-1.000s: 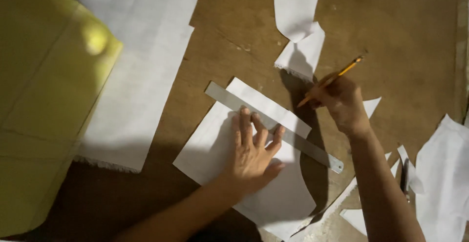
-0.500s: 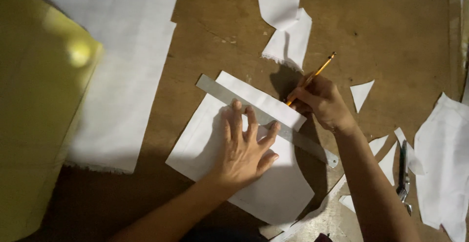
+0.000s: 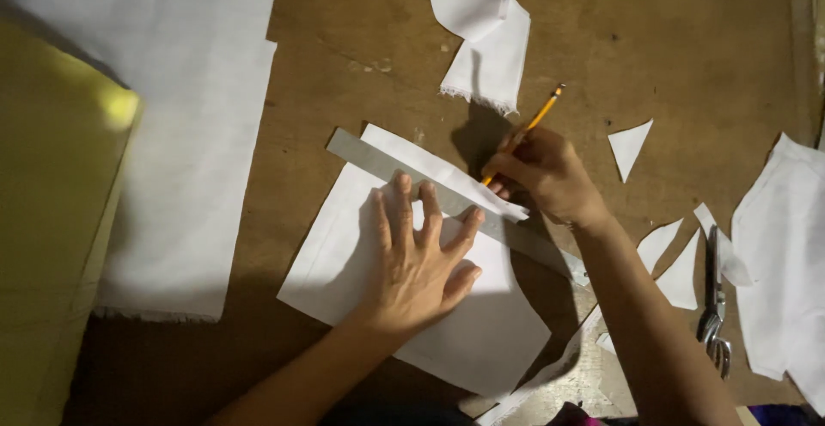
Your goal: Cutting a fabric pattern piece with scissors and marking lines using a ruler and pencil
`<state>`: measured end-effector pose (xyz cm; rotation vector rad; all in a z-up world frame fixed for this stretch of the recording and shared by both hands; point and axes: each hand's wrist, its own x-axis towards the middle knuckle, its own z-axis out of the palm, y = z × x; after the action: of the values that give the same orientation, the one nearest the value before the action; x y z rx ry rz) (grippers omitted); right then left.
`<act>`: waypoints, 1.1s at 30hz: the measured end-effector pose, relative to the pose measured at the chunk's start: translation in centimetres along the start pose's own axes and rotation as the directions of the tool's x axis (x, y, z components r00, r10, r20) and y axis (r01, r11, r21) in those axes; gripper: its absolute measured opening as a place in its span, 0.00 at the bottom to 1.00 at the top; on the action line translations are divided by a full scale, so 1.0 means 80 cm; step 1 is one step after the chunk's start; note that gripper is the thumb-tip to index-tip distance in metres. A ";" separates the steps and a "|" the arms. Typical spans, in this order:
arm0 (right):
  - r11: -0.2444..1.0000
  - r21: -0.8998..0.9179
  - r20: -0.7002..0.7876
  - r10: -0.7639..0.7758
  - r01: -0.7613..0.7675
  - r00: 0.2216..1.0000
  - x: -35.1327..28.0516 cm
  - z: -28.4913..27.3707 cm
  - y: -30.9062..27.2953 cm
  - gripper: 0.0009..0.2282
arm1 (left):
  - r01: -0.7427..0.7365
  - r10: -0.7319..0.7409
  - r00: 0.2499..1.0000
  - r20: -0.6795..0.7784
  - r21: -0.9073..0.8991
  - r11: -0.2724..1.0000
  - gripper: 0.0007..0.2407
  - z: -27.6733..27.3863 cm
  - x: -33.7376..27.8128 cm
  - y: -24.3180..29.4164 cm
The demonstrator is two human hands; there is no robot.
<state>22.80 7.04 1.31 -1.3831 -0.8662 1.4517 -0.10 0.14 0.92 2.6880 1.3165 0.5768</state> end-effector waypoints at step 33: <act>0.459 -0.888 -0.064 -0.151 0.012 0.986 -0.147 -0.096 0.065 0.18 | -0.598 0.678 0.732 0.063 -0.416 0.685 0.18 0.028 -0.010 -0.008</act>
<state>28.95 -6.52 -0.47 -2.1215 -1.7244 0.7469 -0.18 0.08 -1.58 2.7176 0.1254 0.4939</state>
